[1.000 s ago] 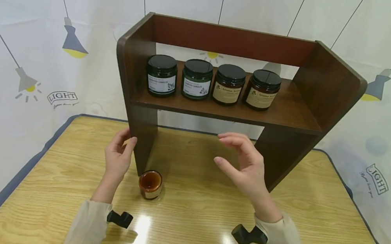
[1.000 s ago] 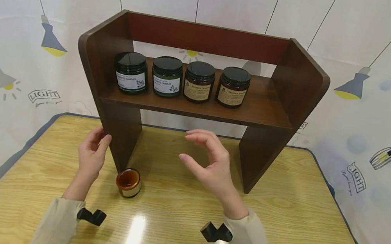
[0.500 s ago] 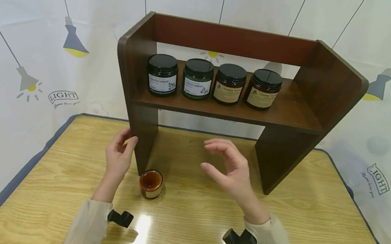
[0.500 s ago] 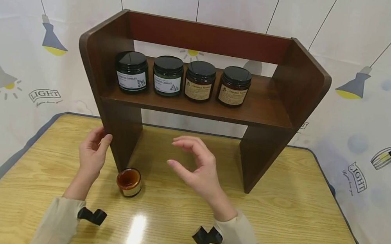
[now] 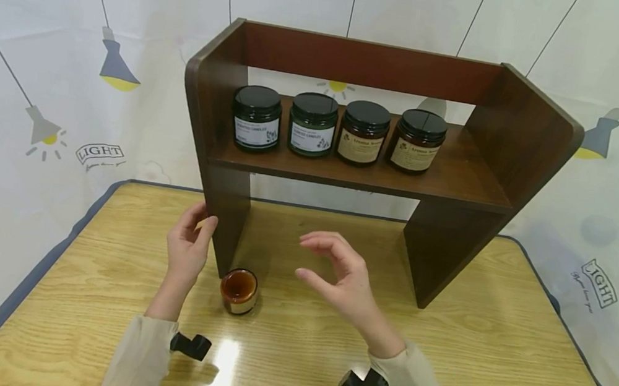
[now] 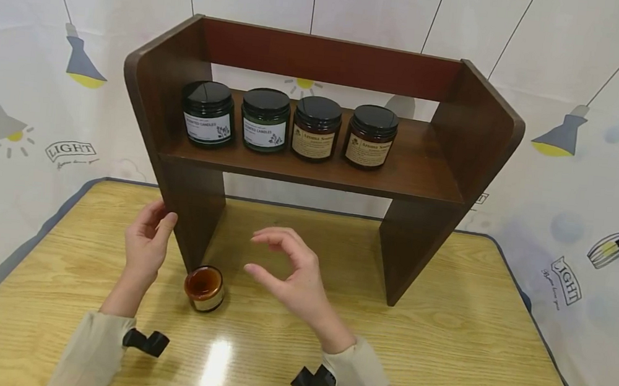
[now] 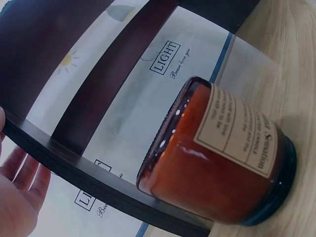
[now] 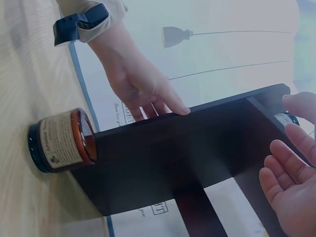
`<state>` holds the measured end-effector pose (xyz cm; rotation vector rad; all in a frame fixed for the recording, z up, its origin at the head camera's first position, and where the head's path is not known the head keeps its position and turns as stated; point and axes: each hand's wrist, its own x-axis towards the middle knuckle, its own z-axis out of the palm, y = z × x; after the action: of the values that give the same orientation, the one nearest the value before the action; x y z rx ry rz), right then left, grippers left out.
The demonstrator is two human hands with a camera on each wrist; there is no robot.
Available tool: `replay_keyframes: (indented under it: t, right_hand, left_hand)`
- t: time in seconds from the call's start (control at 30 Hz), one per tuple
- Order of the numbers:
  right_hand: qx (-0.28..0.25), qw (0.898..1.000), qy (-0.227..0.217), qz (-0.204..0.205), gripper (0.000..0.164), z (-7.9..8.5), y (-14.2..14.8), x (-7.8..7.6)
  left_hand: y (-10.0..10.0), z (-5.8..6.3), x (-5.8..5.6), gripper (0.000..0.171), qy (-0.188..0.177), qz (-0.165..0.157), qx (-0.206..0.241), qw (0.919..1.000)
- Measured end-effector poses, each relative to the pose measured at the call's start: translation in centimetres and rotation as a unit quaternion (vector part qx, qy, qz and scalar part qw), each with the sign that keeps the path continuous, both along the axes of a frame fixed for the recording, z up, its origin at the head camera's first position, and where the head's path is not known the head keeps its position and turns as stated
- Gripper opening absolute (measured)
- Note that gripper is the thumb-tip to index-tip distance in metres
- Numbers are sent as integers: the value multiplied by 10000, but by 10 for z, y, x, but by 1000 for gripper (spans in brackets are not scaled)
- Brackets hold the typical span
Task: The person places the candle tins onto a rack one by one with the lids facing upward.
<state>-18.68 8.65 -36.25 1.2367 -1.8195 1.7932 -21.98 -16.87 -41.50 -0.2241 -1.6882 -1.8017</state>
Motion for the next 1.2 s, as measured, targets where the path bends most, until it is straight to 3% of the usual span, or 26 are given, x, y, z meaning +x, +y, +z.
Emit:
replay_keyframes:
  t: [0.33, 0.67, 1.2]
  right_hand:
    - [152, 9996, -185, 118, 34, -13, -11, 2]
    - [628, 9971, -417, -82, 32, -33, -22, 4]
    - [841, 9914, -967, 265, 33, -59, -40, 6]
  left_hand:
    - [0, 0, 0, 26, -19, 12, 9, 10000]
    - [0, -1, -1, 26, 4, 10, 50, 10000]
    - [0, 1, 0, 26, -129, 67, -18, 9999]
